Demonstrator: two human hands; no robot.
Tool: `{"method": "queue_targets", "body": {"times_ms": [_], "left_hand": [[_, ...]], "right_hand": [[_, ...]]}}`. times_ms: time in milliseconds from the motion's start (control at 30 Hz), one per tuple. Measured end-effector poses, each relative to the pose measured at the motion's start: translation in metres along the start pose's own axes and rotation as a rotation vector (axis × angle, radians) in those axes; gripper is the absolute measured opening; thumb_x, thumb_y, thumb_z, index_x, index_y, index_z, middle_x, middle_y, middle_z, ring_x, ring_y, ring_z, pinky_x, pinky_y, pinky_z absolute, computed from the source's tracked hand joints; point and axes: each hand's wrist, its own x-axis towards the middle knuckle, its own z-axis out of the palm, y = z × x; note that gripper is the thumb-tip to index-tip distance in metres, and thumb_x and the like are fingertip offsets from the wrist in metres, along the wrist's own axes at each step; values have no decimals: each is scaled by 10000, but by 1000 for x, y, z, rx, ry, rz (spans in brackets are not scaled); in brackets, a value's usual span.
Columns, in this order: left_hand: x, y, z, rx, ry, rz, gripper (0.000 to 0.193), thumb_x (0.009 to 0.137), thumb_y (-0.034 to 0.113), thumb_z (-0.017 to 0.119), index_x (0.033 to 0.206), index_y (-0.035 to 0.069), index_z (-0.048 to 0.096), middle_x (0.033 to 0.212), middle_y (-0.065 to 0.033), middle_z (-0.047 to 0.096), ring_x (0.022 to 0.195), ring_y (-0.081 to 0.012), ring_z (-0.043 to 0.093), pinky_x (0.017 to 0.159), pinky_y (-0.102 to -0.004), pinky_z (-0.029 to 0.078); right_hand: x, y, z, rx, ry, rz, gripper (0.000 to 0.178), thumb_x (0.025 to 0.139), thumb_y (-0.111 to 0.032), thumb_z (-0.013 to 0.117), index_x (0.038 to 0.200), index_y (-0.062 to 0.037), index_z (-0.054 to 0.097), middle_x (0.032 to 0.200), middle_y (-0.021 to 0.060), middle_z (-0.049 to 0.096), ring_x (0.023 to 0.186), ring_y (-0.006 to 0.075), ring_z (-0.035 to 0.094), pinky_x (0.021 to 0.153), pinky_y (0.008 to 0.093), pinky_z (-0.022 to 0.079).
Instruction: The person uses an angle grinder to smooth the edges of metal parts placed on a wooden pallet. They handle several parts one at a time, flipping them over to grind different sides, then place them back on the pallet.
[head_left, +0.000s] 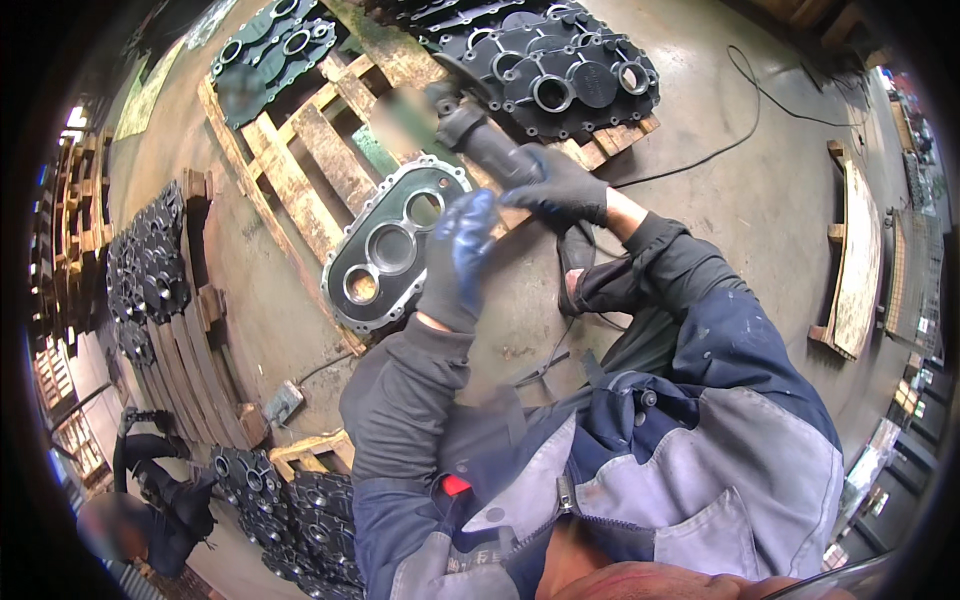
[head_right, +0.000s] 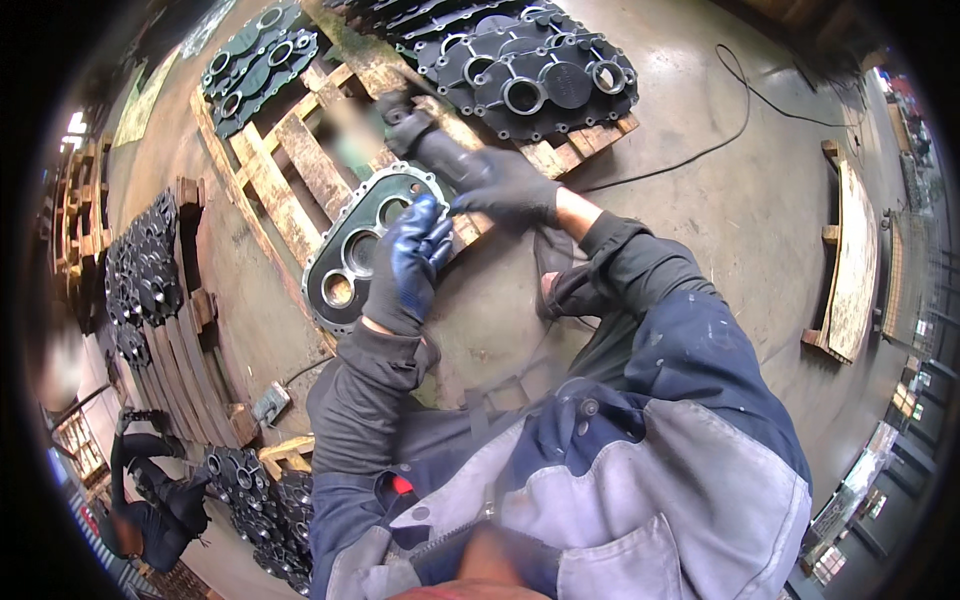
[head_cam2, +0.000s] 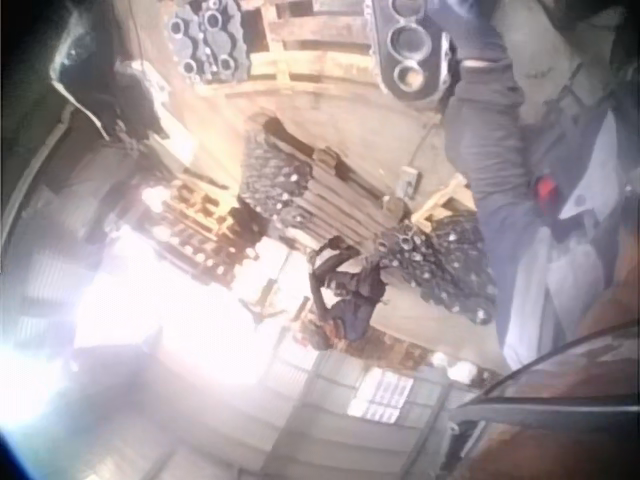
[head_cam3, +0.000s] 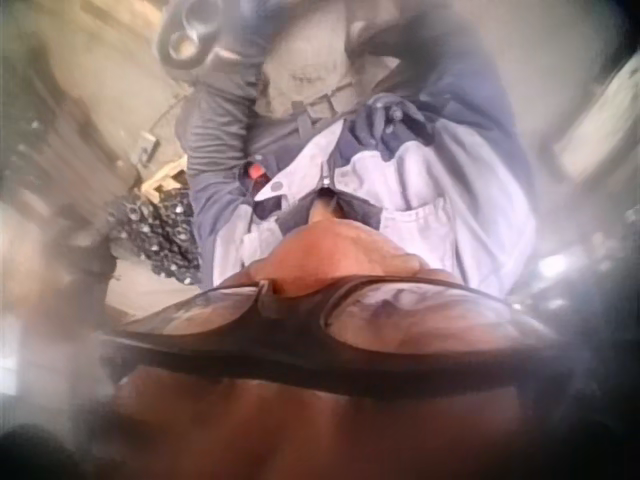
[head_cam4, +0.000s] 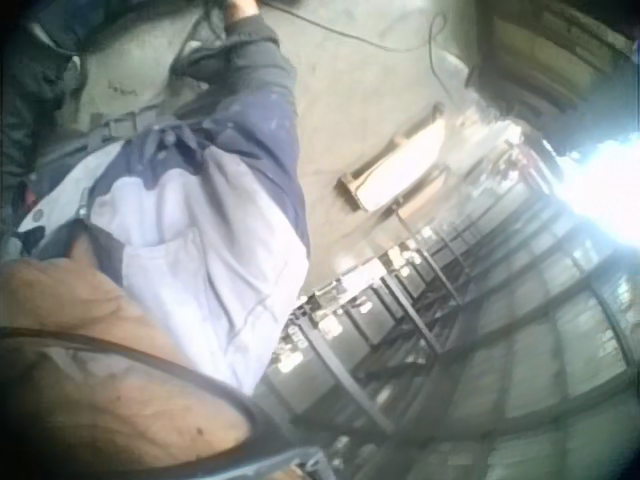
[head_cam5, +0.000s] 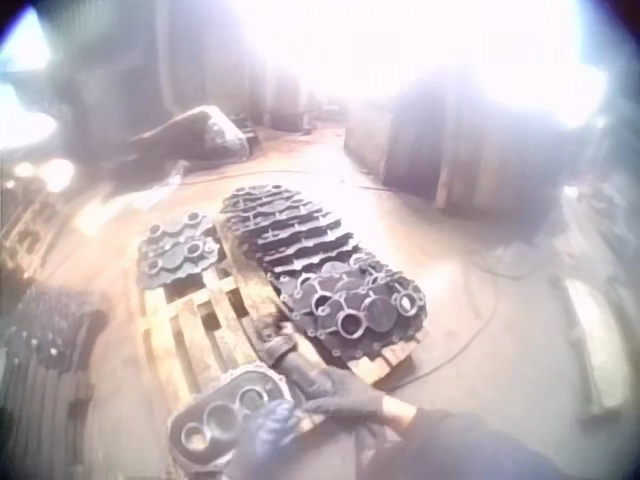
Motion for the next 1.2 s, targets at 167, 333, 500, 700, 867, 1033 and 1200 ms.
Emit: {"method": "queue_targets", "body": {"times_ms": [167, 333, 500, 700, 867, 1033, 1200], "left_hand": [[-38, 25, 53, 353, -342, 56, 366, 1108, 254, 595, 1337, -20, 674, 1134, -103, 743, 999, -174, 717, 831, -307, 596], [-44, 13, 66, 588, -359, -39, 363, 1027, 238, 726, 1293, -5, 685, 960, -68, 739, 804, -94, 675, 658, -267, 554], [-51, 23, 63, 511, -314, -49, 405, 986, 258, 781, 1262, -26, 695, 1011, -91, 762, 884, -104, 691, 788, -289, 570], [-52, 27, 59, 593, -304, 59, 455, 958, 344, 772, 1257, 8, 701, 938, -116, 786, 775, -174, 744, 734, -333, 585], [-57, 23, 56, 487, -322, -30, 469, 964, 352, 746, 1272, 3, 689, 897, -106, 794, 730, -185, 763, 689, -352, 589], [-61, 37, 59, 575, -317, -11, 419, 931, 385, 778, 1216, 80, 735, 893, -97, 780, 770, -232, 755, 743, -378, 579], [-58, 41, 66, 680, -310, 105, 451, 932, 424, 759, 1230, 85, 734, 899, -110, 782, 816, -295, 759, 799, -418, 589]], "right_hand": [[14, 89, -18, -481, 235, 166, 743, 738, -539, 862, 1250, -50, 637, 1180, 250, 725, 1104, 433, 707, 942, 516, 554], [17, 126, -15, -623, 227, 218, 666, 748, -434, 858, 1260, -72, 632, 1163, 228, 735, 1092, 411, 718, 938, 510, 569], [44, 145, -2, -689, 263, 135, 621, 804, -361, 870, 1303, -97, 611, 1207, 206, 695, 1132, 410, 686, 953, 527, 553], [60, 184, 1, -657, 305, 158, 716, 800, -359, 844, 1406, -84, 581, 1279, 220, 671, 1208, 421, 642, 1028, 503, 522], [60, 172, 19, -699, 272, 219, 735, 821, -410, 812, 1445, -108, 568, 1283, 230, 686, 1196, 419, 667, 994, 520, 549], [42, 169, 28, -840, 262, 387, 852, 838, -436, 828, 1574, -200, 470, 1354, 193, 659, 1250, 420, 641, 1044, 531, 531], [14, 140, 51, -866, 419, 155, 775, 844, -352, 864, 1513, -137, 537, 1386, 183, 642, 1248, 405, 631, 1066, 505, 513]]}}
